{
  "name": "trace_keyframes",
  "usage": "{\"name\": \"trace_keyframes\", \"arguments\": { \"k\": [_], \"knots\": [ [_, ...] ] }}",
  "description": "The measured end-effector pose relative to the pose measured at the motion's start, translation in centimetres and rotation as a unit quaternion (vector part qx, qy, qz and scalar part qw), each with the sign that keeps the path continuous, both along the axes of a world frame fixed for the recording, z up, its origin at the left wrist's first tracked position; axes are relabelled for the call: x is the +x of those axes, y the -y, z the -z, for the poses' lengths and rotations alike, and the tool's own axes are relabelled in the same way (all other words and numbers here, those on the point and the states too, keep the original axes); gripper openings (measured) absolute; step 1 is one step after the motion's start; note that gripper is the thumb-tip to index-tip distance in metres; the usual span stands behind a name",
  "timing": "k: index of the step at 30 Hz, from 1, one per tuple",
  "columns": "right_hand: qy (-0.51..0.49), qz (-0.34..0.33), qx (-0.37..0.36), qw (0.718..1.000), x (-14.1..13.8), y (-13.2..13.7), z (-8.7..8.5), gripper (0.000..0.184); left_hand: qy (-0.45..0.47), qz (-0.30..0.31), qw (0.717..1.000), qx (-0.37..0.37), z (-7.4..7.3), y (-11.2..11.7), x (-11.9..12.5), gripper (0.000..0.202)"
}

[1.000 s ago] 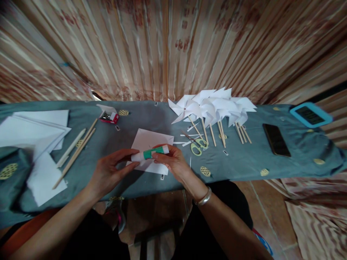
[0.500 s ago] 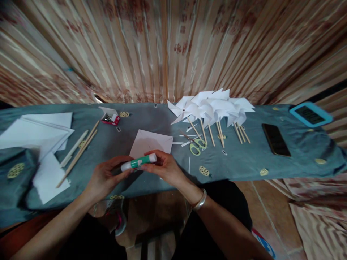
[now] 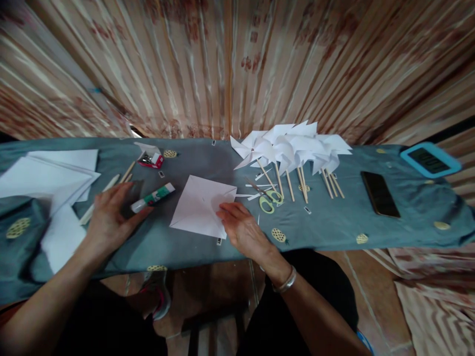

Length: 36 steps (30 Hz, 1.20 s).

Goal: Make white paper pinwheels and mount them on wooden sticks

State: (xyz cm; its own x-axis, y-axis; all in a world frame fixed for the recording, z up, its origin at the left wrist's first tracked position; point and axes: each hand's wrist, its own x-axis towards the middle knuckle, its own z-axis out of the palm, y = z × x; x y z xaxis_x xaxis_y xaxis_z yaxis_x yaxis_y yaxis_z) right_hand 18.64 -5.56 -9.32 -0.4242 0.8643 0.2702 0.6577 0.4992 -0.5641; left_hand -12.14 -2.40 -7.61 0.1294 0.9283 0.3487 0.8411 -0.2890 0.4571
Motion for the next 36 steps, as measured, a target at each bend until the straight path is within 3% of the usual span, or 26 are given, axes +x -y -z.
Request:
{"name": "trace_keyframes", "arguments": {
  "k": [1,3,5,8,11,17,21,26,31,36],
  "knots": [
    [0.003,0.0,-0.001,1.0,0.0,0.0,0.0,0.032,-0.022,0.024,0.999,0.022,-0.2,0.6,0.8,0.041],
    [0.004,0.003,-0.005,1.0,-0.1,0.0,0.0,0.033,-0.037,0.133,0.988,0.066,-0.2,1.7,2.8,0.044],
    [0.002,0.008,-0.01,1.0,-0.1,0.0,0.0,0.032,-0.049,0.233,0.97,0.043,0.2,2.6,4.9,0.037],
    [0.007,0.015,-0.02,1.0,-0.2,0.0,-0.2,0.032,-0.049,0.287,0.957,0.004,1.3,3.0,7.3,0.028],
    [0.017,0.018,-0.033,0.999,-0.3,0.0,-0.4,0.031,-0.053,0.295,0.954,0.002,1.9,2.6,8.2,0.024],
    [0.005,0.014,-0.059,0.998,0.0,-0.4,-0.7,0.03,-0.059,0.303,0.95,0.034,2.3,2.5,7.8,0.019],
    [-0.052,0.034,-0.108,0.992,0.1,-0.6,-0.9,0.032,-0.036,0.299,0.953,0.019,2.2,2.8,7.6,0.017],
    [-0.126,0.049,-0.162,0.978,-0.6,-0.9,-0.8,0.018,-0.01,0.286,0.958,0.004,1.7,2.6,7.8,0.016],
    [-0.151,0.079,-0.154,0.973,-1.8,-1.2,-0.4,0.011,-0.009,0.272,0.962,-0.001,1.5,2.6,8.0,0.016],
    [-0.117,0.103,-0.125,0.98,-2.5,-1.2,-0.2,0.009,0.001,0.276,0.96,-0.036,1.1,2.7,8.0,0.035]
  ]
}}
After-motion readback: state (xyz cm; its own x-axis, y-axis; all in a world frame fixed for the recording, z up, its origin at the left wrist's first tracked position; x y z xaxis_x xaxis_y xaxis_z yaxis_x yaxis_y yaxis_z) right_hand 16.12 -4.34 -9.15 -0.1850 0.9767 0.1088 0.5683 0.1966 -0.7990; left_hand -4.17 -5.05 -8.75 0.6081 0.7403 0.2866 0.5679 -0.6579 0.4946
